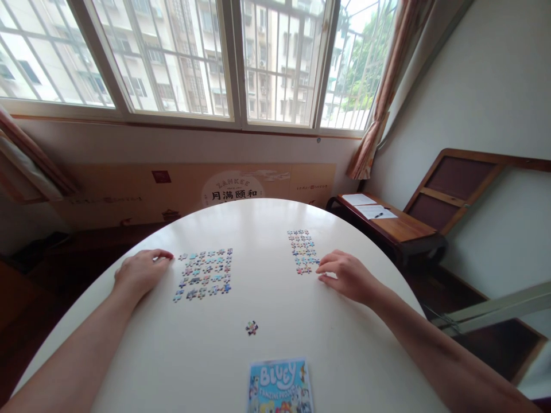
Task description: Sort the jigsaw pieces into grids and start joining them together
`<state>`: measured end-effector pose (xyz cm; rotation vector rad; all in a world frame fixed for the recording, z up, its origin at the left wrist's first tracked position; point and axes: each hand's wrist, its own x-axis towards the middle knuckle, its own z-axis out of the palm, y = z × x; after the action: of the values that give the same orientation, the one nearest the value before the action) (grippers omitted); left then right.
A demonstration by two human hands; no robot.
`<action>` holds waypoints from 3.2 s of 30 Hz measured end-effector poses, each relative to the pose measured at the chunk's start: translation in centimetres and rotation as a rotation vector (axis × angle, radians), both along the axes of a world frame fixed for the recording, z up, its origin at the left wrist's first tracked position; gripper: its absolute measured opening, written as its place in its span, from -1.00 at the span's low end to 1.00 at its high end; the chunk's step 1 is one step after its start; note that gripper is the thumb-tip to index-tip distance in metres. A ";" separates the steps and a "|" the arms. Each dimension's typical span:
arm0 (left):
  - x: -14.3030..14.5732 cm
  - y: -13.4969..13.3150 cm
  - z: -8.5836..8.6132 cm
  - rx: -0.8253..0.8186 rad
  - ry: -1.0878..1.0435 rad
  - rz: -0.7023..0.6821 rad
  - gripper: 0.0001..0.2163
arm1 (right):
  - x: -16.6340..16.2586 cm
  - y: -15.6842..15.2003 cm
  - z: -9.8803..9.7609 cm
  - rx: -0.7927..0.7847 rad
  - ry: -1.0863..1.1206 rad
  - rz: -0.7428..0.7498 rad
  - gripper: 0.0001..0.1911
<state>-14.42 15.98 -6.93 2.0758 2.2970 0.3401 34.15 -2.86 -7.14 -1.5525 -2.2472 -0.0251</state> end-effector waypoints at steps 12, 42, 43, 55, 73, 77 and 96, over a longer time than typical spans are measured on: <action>0.1 0.0 0.0 -0.021 0.003 0.000 -0.62 | -3.2 -0.2 -1.4 -0.038 -0.101 -0.013 -0.62; -0.2 0.1 -0.4 0.001 0.001 -0.002 -0.63 | 0.4 0.1 0.1 0.000 -0.005 -0.173 -0.86; -0.2 0.1 -0.4 0.001 0.001 0.000 -0.63 | 0.5 0.1 0.2 -0.041 -0.008 -0.171 -0.87; -0.1 0.2 -0.3 -0.007 -0.013 0.005 -0.64 | -0.1 0.2 0.0 -0.111 0.038 -0.039 -0.80; -0.4 0.6 -0.8 -0.007 0.001 0.012 -0.64 | -0.9 1.0 -1.3 0.008 0.024 -0.158 -0.86; -0.6 0.7 -0.9 -0.019 -0.003 0.011 -0.64 | -0.9 1.0 -1.4 0.084 0.043 -0.143 -0.86; 0.5 -0.3 -0.2 0.009 -0.015 0.017 -0.66 | -11.4 -4.3 -0.5 -0.192 -0.109 0.463 -0.44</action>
<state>-13.87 15.69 -7.18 2.0508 2.3106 0.3661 22.77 -7.21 -7.65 -1.0999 -2.7101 0.2490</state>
